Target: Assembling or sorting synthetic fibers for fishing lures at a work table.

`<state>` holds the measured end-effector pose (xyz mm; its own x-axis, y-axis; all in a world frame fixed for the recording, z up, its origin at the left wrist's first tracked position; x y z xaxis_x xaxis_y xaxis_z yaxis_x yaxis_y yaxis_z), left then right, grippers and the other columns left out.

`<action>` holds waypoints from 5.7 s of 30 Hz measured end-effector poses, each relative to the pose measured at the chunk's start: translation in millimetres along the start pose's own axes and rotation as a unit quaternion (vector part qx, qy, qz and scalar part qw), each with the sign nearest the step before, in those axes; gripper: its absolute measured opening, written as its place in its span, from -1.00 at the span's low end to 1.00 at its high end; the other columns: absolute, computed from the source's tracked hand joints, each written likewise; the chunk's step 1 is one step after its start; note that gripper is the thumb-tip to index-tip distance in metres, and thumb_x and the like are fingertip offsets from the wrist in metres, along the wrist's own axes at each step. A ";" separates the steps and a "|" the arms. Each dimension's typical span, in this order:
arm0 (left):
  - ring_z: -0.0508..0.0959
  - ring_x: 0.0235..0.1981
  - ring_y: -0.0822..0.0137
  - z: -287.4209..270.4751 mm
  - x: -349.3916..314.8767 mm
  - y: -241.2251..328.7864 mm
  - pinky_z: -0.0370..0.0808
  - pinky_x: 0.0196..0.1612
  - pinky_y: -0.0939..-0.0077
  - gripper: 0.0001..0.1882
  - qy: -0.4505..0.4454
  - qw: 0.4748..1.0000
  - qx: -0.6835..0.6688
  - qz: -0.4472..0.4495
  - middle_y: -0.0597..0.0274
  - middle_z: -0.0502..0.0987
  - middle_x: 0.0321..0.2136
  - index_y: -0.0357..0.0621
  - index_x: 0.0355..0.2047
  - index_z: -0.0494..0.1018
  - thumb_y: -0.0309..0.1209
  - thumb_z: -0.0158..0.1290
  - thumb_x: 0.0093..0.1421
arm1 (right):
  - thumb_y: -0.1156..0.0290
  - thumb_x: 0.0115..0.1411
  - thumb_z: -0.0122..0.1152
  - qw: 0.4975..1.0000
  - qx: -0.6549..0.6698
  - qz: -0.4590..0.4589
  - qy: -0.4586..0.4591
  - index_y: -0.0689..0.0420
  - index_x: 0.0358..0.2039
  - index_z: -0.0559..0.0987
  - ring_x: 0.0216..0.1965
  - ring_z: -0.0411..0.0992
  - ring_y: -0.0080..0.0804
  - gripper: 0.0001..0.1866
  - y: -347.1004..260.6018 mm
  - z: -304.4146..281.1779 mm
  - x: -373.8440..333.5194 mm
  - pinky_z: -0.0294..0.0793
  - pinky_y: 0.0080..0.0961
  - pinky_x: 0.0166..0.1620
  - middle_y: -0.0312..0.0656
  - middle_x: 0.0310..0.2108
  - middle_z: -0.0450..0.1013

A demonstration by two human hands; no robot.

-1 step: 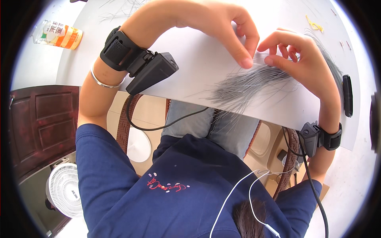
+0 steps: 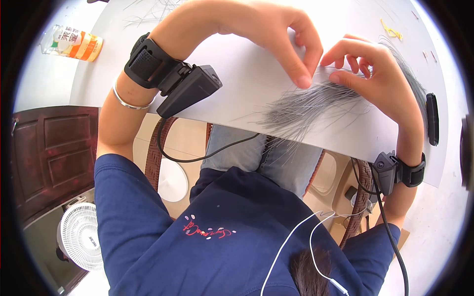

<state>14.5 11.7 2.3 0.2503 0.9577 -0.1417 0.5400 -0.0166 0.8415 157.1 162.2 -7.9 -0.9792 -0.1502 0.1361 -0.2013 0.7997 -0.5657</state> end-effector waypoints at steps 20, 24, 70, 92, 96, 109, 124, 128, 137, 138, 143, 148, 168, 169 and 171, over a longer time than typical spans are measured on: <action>0.47 -0.24 0.39 1.7 8.1 -7.0 0.40 -0.12 0.47 -0.73 0.037 0.999 0.028 -0.014 0.30 0.60 -0.34 -0.16 -0.28 0.59 -0.25 0.24 0.11 | 0.49 0.10 0.28 0.999 -0.026 -0.033 -0.009 0.13 -0.43 0.50 -0.40 0.30 -0.59 -0.90 0.6 1.5 -1.2 0.22 -0.64 -0.37 -0.41 -0.41 0.40; 0.46 -0.26 0.41 -3.3 5.2 -5.1 0.41 -0.13 0.49 -0.71 0.023 0.999 -0.011 -0.018 0.32 0.60 -0.34 -0.18 -0.28 0.59 -0.22 0.25 0.10 | 0.52 0.10 0.26 0.999 -0.022 -0.045 -0.004 0.15 -0.42 0.49 -0.40 0.30 -0.57 -0.91 0.3 0.2 -1.4 0.23 -0.62 -0.36 -0.40 -0.39 0.39; 0.45 -0.52 0.52 0.9 9.1 -8.1 0.37 -0.42 0.58 -0.70 0.063 0.995 0.020 -0.070 0.34 0.56 -0.57 -0.21 -0.39 0.63 -0.18 0.17 0.19 | 0.23 0.32 0.16 0.998 0.039 0.001 0.042 0.15 -0.39 0.53 -0.27 0.42 -0.59 -0.75 17.6 -18.8 4.3 0.34 -0.66 -0.19 -0.30 -0.39 0.48; 0.53 -0.37 0.42 3.7 5.1 -10.3 0.44 -0.26 0.56 -0.62 0.150 0.984 -0.017 -0.090 0.22 0.59 -0.45 -0.22 -0.26 0.61 -0.12 0.20 0.15 | 0.35 0.38 0.03 0.947 0.321 0.013 0.023 0.14 0.00 0.49 -0.41 0.28 -0.73 -0.75 32.2 -21.8 0.8 0.31 -0.74 -0.20 -0.35 -0.34 0.44; 0.56 -0.27 0.37 -1.2 7.9 -9.8 0.46 -0.17 0.56 -0.50 0.215 0.973 -0.046 -0.068 0.15 0.60 -0.37 -0.19 -0.16 0.58 -0.02 0.26 0.07 | 0.32 0.34 0.12 0.959 0.278 0.039 0.037 0.13 -0.03 0.44 -0.56 0.31 -0.70 -0.75 28.2 -6.8 -2.1 0.30 -0.81 -0.40 -0.29 -0.47 0.50; 0.45 -0.19 0.42 -23.9 2.8 -20.2 0.37 -0.15 0.62 -0.65 0.287 0.896 -0.337 0.013 0.33 0.51 -0.25 -0.20 -0.12 0.49 -0.18 0.10 0.25 | 0.23 0.21 0.28 0.956 0.285 0.061 -0.007 0.17 -0.30 0.66 -0.38 0.55 -0.53 -0.75 14.9 -9.8 -1.1 0.52 -0.64 -0.20 -0.24 -0.41 0.58; 0.43 -0.43 0.50 -66.1 -16.7 -53.8 0.37 -0.42 0.69 -0.93 0.428 0.793 -0.431 0.046 0.31 0.45 -0.42 -0.14 -0.31 0.39 -0.43 -0.02 0.32 | 0.21 0.34 0.11 0.885 0.448 0.101 -0.075 0.16 -0.27 0.56 -0.33 0.58 -0.52 -0.74 10.5 -3.3 -0.9 0.56 -0.62 -0.13 -0.15 -0.34 0.61; 0.44 -0.42 0.53 -71.9 -19.9 -58.1 0.38 -0.42 0.71 -0.92 0.457 0.777 -0.430 0.051 0.33 0.46 -0.38 -0.15 -0.25 0.37 -0.41 -0.04 0.36 | 0.26 0.32 0.14 0.877 0.459 0.118 -0.078 0.18 -0.21 0.57 -0.30 0.61 -0.48 -0.76 13.2 -1.1 -0.4 0.59 -0.62 -0.12 -0.10 -0.29 0.62; 0.45 -0.42 0.52 -73.3 -21.8 -62.1 0.40 -0.43 0.71 -0.91 0.460 0.762 -0.452 0.051 0.34 0.47 -0.36 -0.16 -0.22 0.38 -0.42 -0.05 0.37 | 0.21 0.24 0.25 0.900 0.415 0.107 -0.076 0.27 -0.13 0.61 -0.25 0.63 -0.37 -0.64 16.5 -2.3 1.0 0.60 -0.52 -0.07 -0.01 -0.25 0.61; 0.46 -0.41 0.52 -73.2 -21.4 -62.3 0.41 -0.43 0.71 -0.91 0.450 0.762 -0.462 0.058 0.33 0.48 -0.35 -0.17 -0.21 0.38 -0.43 -0.05 0.36 | 0.21 0.24 0.25 0.900 0.416 0.108 -0.075 0.27 -0.13 0.61 -0.24 0.63 -0.36 -0.64 16.5 -2.1 0.7 0.60 -0.52 -0.07 -0.01 -0.25 0.61; 0.47 -0.41 0.50 -73.1 -20.7 -63.8 0.42 -0.42 0.71 -0.88 0.451 0.756 -0.470 0.062 0.29 0.50 -0.30 -0.22 -0.15 0.38 -0.46 -0.05 0.35 | 0.21 0.23 0.25 0.903 0.408 0.112 -0.074 0.27 -0.13 0.61 -0.24 0.63 -0.36 -0.63 16.7 -2.4 0.8 0.59 -0.51 -0.06 -0.01 -0.25 0.61; 0.48 -0.40 0.49 -72.5 -21.2 -63.9 0.43 -0.41 0.70 -0.85 0.458 0.754 -0.467 0.061 0.27 0.51 -0.28 -0.25 -0.13 0.38 -0.47 -0.05 0.35 | 0.21 0.23 0.26 0.902 0.413 0.094 -0.080 0.27 -0.14 0.61 -0.24 0.63 -0.36 -0.63 16.1 -2.2 0.9 0.59 -0.51 -0.06 0.00 -0.26 0.61; 0.44 -0.34 0.38 -76.6 -16.9 -72.8 0.52 -0.08 0.48 -0.79 0.419 0.703 -0.565 0.104 0.17 0.43 -0.27 -0.32 -0.11 0.38 -0.54 0.08 0.27 | 0.29 0.25 0.23 0.932 0.342 0.103 -0.058 0.20 -0.31 0.60 -0.38 0.60 -0.47 -0.79 7.7 0.3 -1.6 0.61 -0.56 -0.18 -0.15 -0.42 0.59; 0.44 -0.34 0.38 -78.5 -18.2 -74.5 0.52 -0.08 0.48 -0.79 0.419 0.703 -0.566 0.104 0.17 0.43 -0.27 -0.32 -0.11 0.38 -0.54 0.08 0.27 | 0.28 0.25 0.23 0.932 0.345 0.098 -0.061 0.20 -0.31 0.60 -0.38 0.60 -0.47 -0.78 7.1 0.1 -1.7 0.60 -0.56 -0.17 -0.15 -0.42 0.59; 0.41 -0.39 0.42 -83.9 -23.0 -78.6 0.53 -0.14 0.54 -0.76 0.451 0.676 -0.572 0.107 0.20 0.42 -0.28 -0.29 -0.13 0.40 -0.52 0.16 0.22 | 0.26 0.25 0.23 0.933 0.340 0.102 -0.056 0.18 -0.31 0.60 -0.37 0.59 -0.48 -0.78 6.7 -0.9 -2.1 0.60 -0.55 -0.16 -0.16 -0.42 0.59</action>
<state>-101.1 15.1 -16.8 -0.6469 0.7625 -0.0109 -0.5358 -0.4443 0.7180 157.8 168.4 -11.3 -0.9875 -0.1252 -0.0957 0.0587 0.2713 -0.9607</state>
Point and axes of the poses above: each hand's wrist, its own x-axis towards the middle knuckle, its own z-axis out of the palm, y = z × x, the point moved 2 cm from there along x, towards the middle knuckle
